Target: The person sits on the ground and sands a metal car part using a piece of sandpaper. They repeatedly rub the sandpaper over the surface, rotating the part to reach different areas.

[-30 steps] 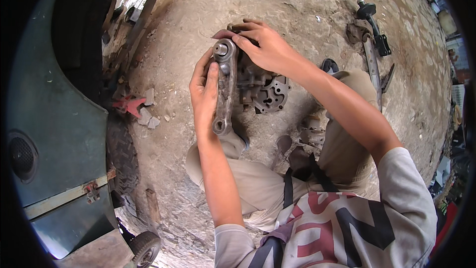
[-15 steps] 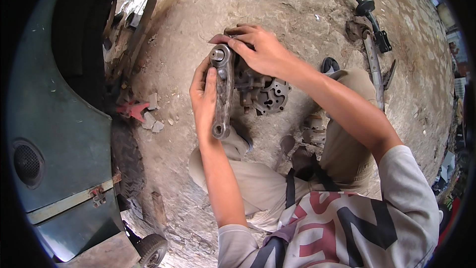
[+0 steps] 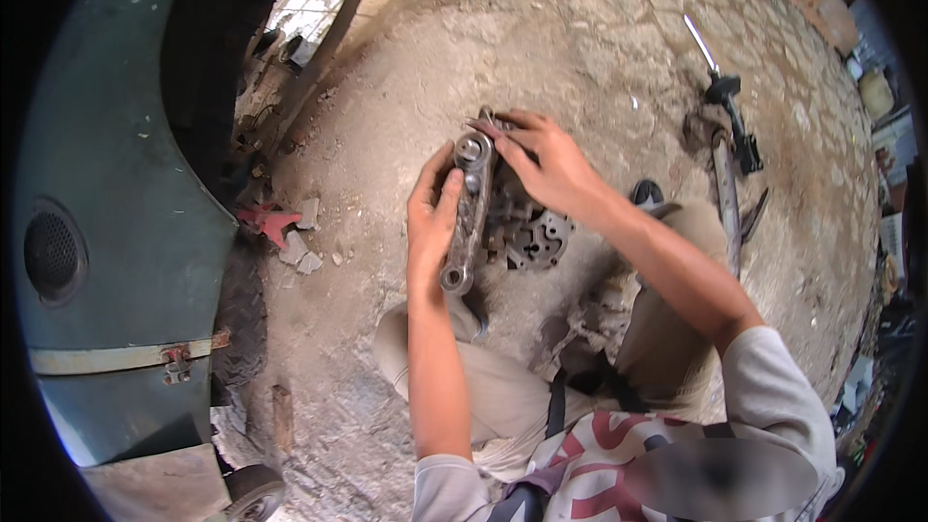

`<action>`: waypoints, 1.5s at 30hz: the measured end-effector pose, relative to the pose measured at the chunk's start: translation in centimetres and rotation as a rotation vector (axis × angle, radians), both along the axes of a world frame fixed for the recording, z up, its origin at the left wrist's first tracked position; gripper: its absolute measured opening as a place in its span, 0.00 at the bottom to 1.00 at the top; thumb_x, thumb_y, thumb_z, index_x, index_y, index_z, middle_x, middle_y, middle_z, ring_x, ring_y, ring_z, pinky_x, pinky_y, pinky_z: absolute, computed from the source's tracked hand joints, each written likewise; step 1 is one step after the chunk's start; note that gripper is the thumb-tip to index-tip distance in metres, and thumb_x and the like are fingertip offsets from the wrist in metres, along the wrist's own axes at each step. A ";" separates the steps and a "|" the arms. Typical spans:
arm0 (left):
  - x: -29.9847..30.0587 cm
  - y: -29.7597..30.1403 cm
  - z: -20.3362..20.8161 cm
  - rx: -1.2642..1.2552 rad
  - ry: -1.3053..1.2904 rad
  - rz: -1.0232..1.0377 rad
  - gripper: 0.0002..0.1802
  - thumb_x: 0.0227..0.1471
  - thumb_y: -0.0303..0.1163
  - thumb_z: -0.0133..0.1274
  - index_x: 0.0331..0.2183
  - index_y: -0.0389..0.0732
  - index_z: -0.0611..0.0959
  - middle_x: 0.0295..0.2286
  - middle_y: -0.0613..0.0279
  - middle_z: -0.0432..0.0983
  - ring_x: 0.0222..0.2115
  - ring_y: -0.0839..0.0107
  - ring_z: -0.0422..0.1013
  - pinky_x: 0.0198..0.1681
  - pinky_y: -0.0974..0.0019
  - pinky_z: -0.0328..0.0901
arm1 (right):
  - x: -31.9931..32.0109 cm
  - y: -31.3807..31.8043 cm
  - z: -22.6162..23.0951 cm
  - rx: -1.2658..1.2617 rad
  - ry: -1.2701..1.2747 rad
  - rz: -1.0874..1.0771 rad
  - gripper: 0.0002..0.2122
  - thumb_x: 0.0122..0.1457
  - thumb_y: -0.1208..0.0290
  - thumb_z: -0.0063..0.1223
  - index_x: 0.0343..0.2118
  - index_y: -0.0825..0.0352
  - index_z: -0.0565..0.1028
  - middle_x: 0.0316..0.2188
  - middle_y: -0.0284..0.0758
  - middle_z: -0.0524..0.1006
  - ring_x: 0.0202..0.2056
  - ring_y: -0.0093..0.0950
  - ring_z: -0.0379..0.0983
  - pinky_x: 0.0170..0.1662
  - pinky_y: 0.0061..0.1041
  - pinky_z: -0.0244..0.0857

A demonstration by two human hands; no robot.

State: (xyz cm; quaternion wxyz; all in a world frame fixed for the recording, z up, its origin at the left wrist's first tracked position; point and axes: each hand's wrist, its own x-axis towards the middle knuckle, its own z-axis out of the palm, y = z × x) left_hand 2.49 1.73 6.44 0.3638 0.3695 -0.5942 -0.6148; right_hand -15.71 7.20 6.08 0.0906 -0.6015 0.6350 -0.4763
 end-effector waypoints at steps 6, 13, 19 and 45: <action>-0.1 -1.2 -1.8 -0.069 0.025 -0.060 0.24 0.62 0.36 0.54 0.57 0.36 0.76 0.53 0.53 0.75 0.55 0.65 0.68 0.59 0.64 0.61 | 0.3 0.7 0.1 0.155 -0.257 0.036 0.15 0.68 0.66 0.46 0.49 0.72 0.77 0.44 0.52 0.79 0.48 0.47 0.76 0.51 0.36 0.68; -0.1 -2.0 -2.7 -0.193 0.015 -0.102 0.22 0.61 0.38 0.56 0.54 0.41 0.79 0.54 0.57 0.73 0.57 0.63 0.67 0.60 0.64 0.60 | 3.3 1.2 0.6 0.095 -0.330 0.023 0.17 0.69 0.64 0.46 0.53 0.71 0.75 0.52 0.51 0.75 0.56 0.37 0.72 0.56 0.32 0.64; -0.9 -2.7 -2.3 -0.081 0.106 -0.123 0.19 0.59 0.37 0.58 0.51 0.43 0.82 0.51 0.53 0.75 0.53 0.59 0.71 0.57 0.60 0.63 | 1.3 -0.6 0.8 0.371 -0.212 -0.062 0.18 0.71 0.65 0.41 0.58 0.65 0.73 0.60 0.42 0.70 0.60 0.30 0.66 0.63 0.29 0.56; 2.3 -0.8 -1.7 -0.125 -0.193 -0.078 0.35 0.59 0.42 0.58 0.62 0.39 0.67 0.49 0.49 0.76 0.53 0.61 0.71 0.58 0.61 0.62 | 3.1 1.7 -2.9 -0.193 -0.107 0.049 0.15 0.66 0.76 0.45 0.53 0.73 0.75 0.52 0.46 0.76 0.55 0.42 0.72 0.58 0.34 0.64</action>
